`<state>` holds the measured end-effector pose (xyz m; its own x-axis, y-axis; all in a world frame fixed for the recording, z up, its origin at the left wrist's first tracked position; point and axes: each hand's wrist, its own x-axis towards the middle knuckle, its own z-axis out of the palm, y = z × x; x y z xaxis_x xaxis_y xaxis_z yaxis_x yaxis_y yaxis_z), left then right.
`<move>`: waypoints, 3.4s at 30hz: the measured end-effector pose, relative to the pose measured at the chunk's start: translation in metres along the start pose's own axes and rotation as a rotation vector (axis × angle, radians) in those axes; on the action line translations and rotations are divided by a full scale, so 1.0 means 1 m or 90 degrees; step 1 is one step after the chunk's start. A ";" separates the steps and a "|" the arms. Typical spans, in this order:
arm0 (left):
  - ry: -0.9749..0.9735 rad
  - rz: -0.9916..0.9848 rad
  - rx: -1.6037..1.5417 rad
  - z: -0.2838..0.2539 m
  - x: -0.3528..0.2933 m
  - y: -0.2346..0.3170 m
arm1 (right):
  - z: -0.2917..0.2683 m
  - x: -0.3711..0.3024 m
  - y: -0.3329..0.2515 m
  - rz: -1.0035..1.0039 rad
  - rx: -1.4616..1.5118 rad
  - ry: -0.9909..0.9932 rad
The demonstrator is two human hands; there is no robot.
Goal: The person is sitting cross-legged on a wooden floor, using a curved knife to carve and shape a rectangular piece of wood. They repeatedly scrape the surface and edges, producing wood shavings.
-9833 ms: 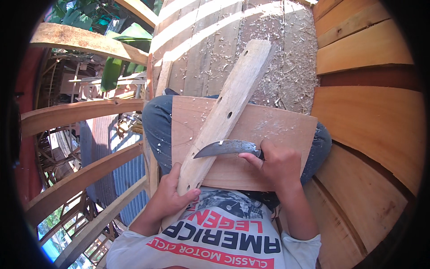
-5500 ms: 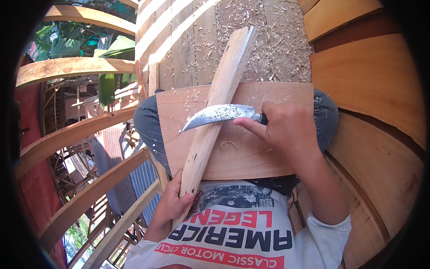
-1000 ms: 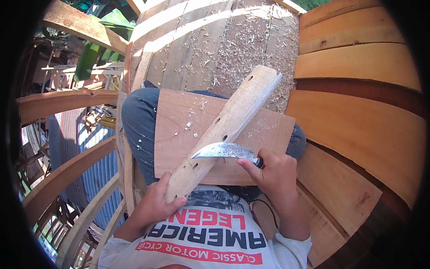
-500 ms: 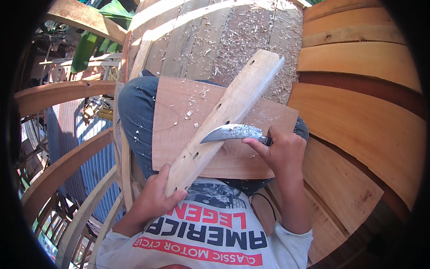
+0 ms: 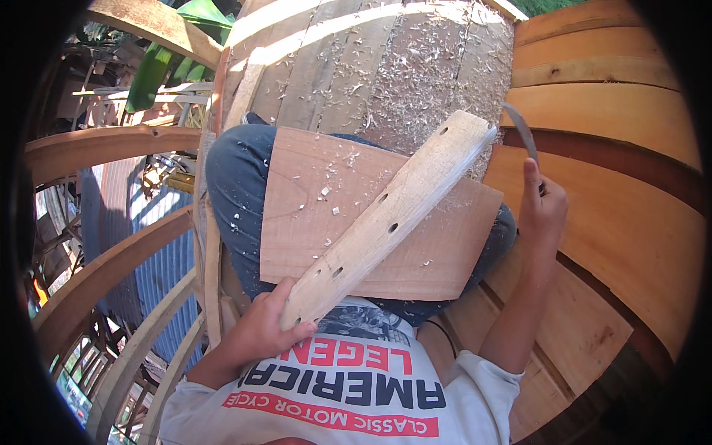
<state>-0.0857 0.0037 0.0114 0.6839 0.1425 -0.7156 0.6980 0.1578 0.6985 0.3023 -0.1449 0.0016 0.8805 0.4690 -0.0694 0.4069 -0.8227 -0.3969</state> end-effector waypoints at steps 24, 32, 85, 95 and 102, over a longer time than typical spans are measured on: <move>-0.344 0.266 -0.444 -0.009 0.042 0.092 | 0.032 -0.097 -0.018 -0.004 0.411 -0.035; -0.480 0.342 -0.461 0.018 0.090 0.129 | 0.056 -0.085 0.024 0.020 0.545 -0.093; -0.421 0.436 -0.792 0.018 0.100 0.136 | 0.027 -0.114 0.014 0.101 0.863 -0.152; -0.408 0.539 -0.748 0.019 0.114 0.133 | -0.002 -0.167 -0.050 -0.089 0.838 -0.286; -0.251 0.504 -0.546 0.006 0.109 0.122 | -0.018 -0.164 -0.067 0.060 0.831 -0.308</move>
<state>0.0754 0.0324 0.0189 0.9761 0.2098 0.0572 -0.2015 0.7736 0.6007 0.1353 -0.1725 0.0559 0.6125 0.7122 -0.3429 -0.4026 -0.0922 -0.9107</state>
